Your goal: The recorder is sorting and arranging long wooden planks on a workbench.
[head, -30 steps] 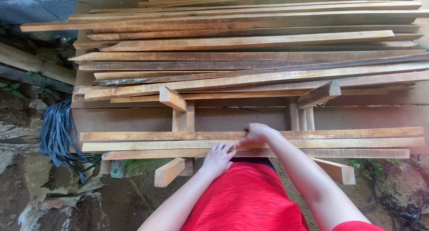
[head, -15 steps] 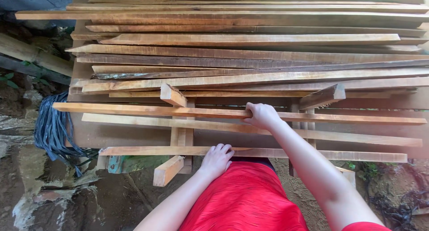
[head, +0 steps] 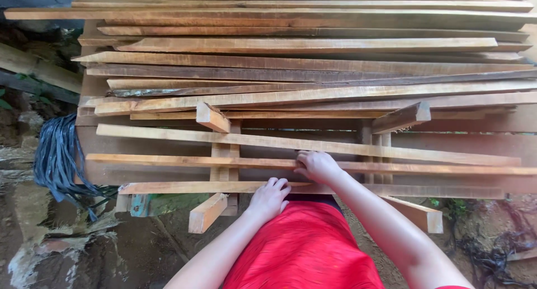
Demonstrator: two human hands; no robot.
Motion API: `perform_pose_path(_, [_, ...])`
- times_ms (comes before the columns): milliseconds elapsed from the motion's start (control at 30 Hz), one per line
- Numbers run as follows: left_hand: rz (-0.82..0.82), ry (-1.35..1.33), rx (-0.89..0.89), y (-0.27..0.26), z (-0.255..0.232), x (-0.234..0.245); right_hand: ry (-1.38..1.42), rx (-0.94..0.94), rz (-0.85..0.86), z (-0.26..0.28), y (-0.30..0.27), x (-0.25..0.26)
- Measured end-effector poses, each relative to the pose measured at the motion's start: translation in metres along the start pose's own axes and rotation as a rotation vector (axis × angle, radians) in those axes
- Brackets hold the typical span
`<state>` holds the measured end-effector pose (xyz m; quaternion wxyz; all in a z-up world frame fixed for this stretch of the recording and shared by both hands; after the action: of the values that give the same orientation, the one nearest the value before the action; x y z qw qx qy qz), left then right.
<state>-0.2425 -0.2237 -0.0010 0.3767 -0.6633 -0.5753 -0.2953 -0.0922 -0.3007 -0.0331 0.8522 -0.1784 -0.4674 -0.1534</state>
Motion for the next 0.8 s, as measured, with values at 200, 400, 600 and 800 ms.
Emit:
perform_pose_path(200, [0.017,-0.026,0.031,-0.009,0.002,0.003,-0.084,-0.134,0.003,0.0,0.025,0.027])
perform_pose_path(400, [-0.001,-0.022,0.024,-0.008,0.007,-0.003,0.087,0.033,-0.429,0.022,-0.026,0.025])
perform_pose_path(600, [0.06,-0.031,0.036,-0.002,0.004,0.001,-0.038,-0.206,-0.227,0.005,-0.031,0.005])
perform_pose_path(800, [-0.042,0.017,-0.006,-0.007,0.018,-0.032,0.073,-0.203,-0.155,-0.001,-0.046,-0.014])
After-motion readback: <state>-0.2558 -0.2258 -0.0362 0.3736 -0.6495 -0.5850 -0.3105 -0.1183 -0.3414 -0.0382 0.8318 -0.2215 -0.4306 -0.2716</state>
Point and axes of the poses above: each hand's wrist, its own y-axis towards the middle knuckle, its own x-axis out of the back of the hand, z = x × y, the point moved 7 cm from there along y, towards the middle knuckle, and after that the axes turned 7 degrees about -z, right-handed, at the moved point
